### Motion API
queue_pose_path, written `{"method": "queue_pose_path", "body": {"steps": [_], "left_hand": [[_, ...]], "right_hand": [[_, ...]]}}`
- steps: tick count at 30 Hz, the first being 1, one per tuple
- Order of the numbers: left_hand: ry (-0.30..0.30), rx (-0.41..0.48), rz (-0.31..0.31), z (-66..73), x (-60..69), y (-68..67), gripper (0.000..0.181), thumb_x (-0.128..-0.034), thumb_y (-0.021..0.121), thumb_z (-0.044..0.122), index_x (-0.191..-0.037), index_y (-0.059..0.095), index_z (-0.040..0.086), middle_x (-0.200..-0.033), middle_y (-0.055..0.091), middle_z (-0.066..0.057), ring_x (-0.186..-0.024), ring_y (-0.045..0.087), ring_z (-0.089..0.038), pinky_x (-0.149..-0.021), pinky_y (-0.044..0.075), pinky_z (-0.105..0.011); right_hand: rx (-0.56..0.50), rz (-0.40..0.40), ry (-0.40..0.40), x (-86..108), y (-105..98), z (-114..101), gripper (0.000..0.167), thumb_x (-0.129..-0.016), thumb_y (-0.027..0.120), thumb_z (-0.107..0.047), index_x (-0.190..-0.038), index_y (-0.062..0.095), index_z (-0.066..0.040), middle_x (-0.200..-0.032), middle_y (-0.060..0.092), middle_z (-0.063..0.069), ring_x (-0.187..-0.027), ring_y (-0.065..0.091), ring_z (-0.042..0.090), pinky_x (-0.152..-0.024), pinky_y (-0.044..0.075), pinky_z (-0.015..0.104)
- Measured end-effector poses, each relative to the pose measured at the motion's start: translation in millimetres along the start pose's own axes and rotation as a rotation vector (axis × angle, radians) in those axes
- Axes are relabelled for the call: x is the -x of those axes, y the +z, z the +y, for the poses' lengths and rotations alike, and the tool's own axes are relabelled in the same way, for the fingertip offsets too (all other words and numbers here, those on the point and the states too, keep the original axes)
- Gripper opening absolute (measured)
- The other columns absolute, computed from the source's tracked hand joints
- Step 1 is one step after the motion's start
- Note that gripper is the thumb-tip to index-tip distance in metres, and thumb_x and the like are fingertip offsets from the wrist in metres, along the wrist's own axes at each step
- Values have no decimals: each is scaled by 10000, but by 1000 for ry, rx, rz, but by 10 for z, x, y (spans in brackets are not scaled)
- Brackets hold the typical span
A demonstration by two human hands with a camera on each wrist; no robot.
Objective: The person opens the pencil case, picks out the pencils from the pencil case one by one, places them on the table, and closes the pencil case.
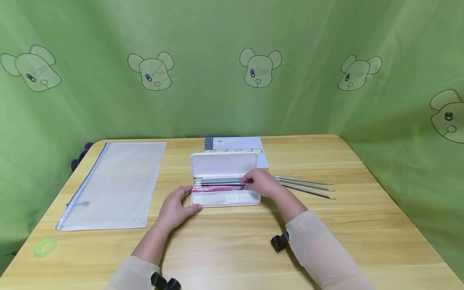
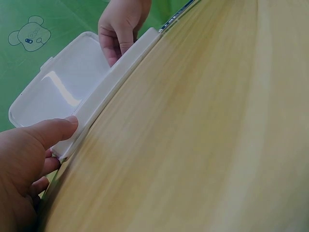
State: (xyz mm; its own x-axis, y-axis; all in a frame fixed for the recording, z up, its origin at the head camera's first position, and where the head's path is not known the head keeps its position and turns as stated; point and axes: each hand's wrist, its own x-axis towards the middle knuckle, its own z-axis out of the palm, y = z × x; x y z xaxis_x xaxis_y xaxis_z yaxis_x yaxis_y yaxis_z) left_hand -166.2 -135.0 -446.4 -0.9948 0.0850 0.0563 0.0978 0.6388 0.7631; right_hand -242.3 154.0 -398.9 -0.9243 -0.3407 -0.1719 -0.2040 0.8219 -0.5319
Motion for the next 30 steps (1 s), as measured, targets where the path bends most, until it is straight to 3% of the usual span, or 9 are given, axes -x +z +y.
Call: {"method": "queue_pose_path", "body": {"steps": [7,13,20,30], "left_hand": [[-24,-7,-24,-13,-22,3,716,-803,783,358,-1399,518,63,-1452,521,-162,-1439,330,-421,-1197,229,-593],[-21,-3,-19,2,-14,2,716,-795,790,346,-1395,522,61,-1457,514,-171,-1427,351,-422,-1196,239,-585],[-22,-5,-16,-15,-16,4,722,-791,786,345,-1398,519,59,-1453,517,-176,-1432,336,-431,-1194,233,-596],[-21,-4,-20,0,-4,1,722,-793,785,345,-1400,518,59,-1459,507,-183,-1433,331,-434,-1194,226,-601]], "right_hand": [[-108,50,-47,41,-35,122,202,-883,683,-81,-1074,749,-79,-1044,730,80,-953,611,190,-889,522,373],[-218,62,-73,136,-136,285,217,-874,711,-112,-1082,743,-58,-1009,710,96,-831,541,138,-733,475,249],[-205,96,-76,356,-321,468,237,-889,696,-132,-1106,729,-42,-1064,718,127,-869,566,139,-765,489,255],[-167,132,1,708,-542,847,264,-913,679,-165,-1150,712,-53,-1062,701,132,-855,573,149,-737,508,260]]}}
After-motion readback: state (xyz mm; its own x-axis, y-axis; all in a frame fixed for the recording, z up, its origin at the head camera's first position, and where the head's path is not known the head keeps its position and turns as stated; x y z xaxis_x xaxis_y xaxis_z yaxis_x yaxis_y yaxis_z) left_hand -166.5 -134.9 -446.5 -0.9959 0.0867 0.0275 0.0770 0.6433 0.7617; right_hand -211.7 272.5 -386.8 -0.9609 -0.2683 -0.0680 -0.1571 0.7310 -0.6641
